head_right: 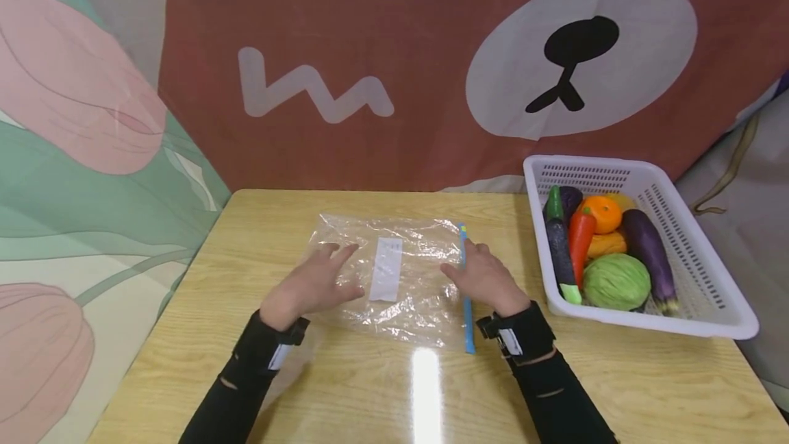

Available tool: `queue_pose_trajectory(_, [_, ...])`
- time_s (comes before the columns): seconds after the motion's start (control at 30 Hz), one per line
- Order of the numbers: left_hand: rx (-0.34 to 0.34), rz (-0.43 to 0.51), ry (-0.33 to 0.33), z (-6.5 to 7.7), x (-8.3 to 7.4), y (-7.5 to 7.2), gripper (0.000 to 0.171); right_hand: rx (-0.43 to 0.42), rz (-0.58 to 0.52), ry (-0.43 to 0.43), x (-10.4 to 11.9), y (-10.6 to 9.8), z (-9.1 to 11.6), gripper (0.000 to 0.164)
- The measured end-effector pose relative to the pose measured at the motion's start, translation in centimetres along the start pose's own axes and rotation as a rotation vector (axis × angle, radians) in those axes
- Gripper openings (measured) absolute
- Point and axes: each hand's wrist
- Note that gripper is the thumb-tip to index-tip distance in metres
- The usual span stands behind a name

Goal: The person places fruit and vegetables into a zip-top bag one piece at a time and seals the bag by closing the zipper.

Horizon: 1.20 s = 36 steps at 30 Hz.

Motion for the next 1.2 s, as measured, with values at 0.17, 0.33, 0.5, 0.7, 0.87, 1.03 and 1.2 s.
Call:
queue_pose_trajectory(0.17, [0.058,-0.022,0.069,-0.2,-1.2,1.2,0.078,0.080,0.030,0.072,-0.9,0.9,-0.6,0.072])
queue_pose_trajectory(0.33, [0.057,-0.076,0.144,-0.8,-3.0,2.2,0.084,0.105,0.059,0.118,-1.9,2.0,-1.2,0.043])
queue_pose_trajectory(0.5, [0.010,-0.115,0.182,-1.6,-5.2,3.1,0.093,0.080,0.085,0.163,-2.6,2.9,-1.5,0.035])
queue_pose_trajectory(0.7, [-0.008,-0.122,0.206,-2.8,-7.4,3.9,0.089,0.085,0.097,0.168,-2.9,3.7,-1.5,0.031])
queue_pose_trajectory(0.87, [0.041,-0.113,0.194,-3.9,-8.3,4.2,0.084,0.044,0.036,0.122,-3.0,3.9,-1.5,0.022])
queue_pose_trajectory(1.03, [0.097,-0.027,0.182,-4.7,-8.5,4.8,0.080,-0.011,-0.147,0.072,-2.5,3.9,-0.9,0.018])
queue_pose_trajectory(1.2, [0.137,0.075,0.183,-5.4,-8.7,5.1,0.077,0.025,-0.324,-0.014,-1.7,3.8,-0.1,0.017])
Point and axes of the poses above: each hand's wrist, its own z-axis away from the middle knuckle, its own y-axis out of the palm, x = y × z, and after that the axes turned 2 degrees about -z, right-handed
